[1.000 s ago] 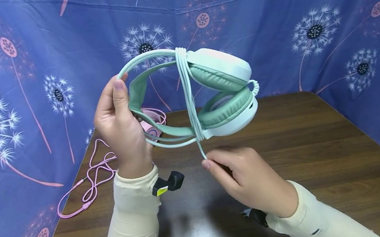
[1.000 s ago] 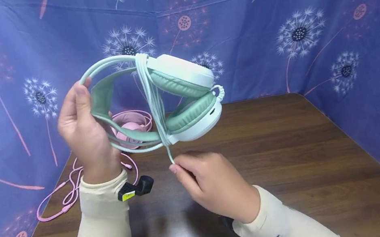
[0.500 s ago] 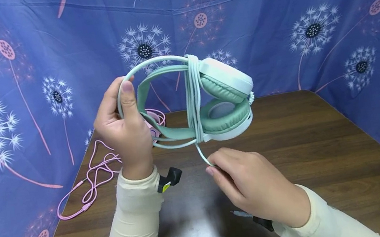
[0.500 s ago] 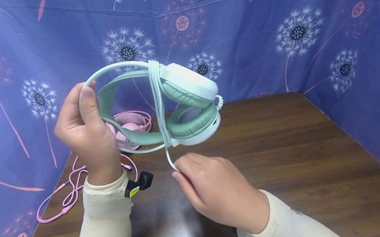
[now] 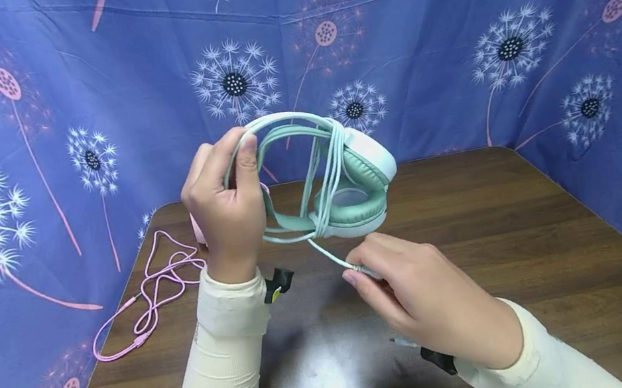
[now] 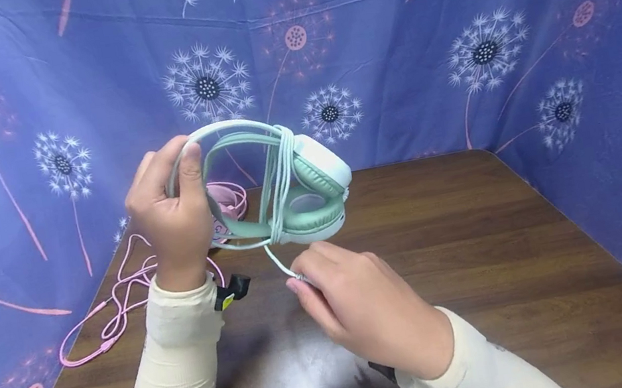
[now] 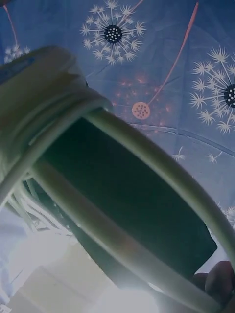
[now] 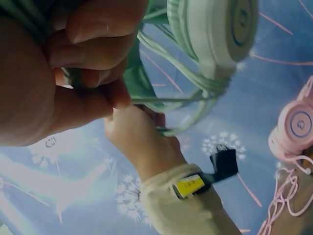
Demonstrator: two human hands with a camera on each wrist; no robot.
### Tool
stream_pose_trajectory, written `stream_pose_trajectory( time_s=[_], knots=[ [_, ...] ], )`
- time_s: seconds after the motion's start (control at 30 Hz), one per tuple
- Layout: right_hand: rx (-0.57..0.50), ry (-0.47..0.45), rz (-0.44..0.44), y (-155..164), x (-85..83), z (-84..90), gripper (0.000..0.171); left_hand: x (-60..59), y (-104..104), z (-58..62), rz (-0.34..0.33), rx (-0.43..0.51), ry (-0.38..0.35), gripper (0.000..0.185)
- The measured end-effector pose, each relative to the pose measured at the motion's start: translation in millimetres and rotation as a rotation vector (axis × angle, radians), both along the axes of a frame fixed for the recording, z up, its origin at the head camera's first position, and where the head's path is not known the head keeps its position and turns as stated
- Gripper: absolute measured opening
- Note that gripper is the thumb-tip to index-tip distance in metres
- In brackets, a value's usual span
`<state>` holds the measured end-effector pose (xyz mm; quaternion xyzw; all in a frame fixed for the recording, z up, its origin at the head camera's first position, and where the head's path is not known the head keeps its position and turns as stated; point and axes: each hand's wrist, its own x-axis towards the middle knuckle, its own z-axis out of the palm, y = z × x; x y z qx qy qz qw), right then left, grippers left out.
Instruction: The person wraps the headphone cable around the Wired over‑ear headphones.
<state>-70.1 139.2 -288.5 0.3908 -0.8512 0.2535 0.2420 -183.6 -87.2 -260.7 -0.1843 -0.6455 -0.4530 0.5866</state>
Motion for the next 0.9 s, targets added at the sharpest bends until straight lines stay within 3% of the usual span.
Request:
stream_pose_trajectory(
  time_s=[0.27, 0.4, 0.6, 0.73, 0.9],
  knots=[
    [-0.045, 0.041, -0.006, 8, 2.4, 11.3, 0.006, -1.0, 5, 0.3, -0.046, -0.084, -0.005, 0.022],
    [-0.166, 0.115, 0.067, 13, 4.0, 19.8, 0.012, -2.6, 7, -1.8, -0.050, -0.160, -0.007, 0.019],
    [-0.320, 0.184, 0.144, 24, 4.4, 33.7, 0.020, -3.0, 8, -4.3, -0.052, -0.354, -0.042, 0.019],
    [-0.389, 0.242, 0.206, 36, 0.7, 38.4, 0.018, -1.8, 7, -4.9, -0.124, -0.428, -0.056, 0.019],
    [-0.442, 0.324, 0.291, 50, -8.6, 37.7, 0.012, 6.5, 9, -1.3, -0.268, -0.502, -0.022, 0.015]
  ],
)
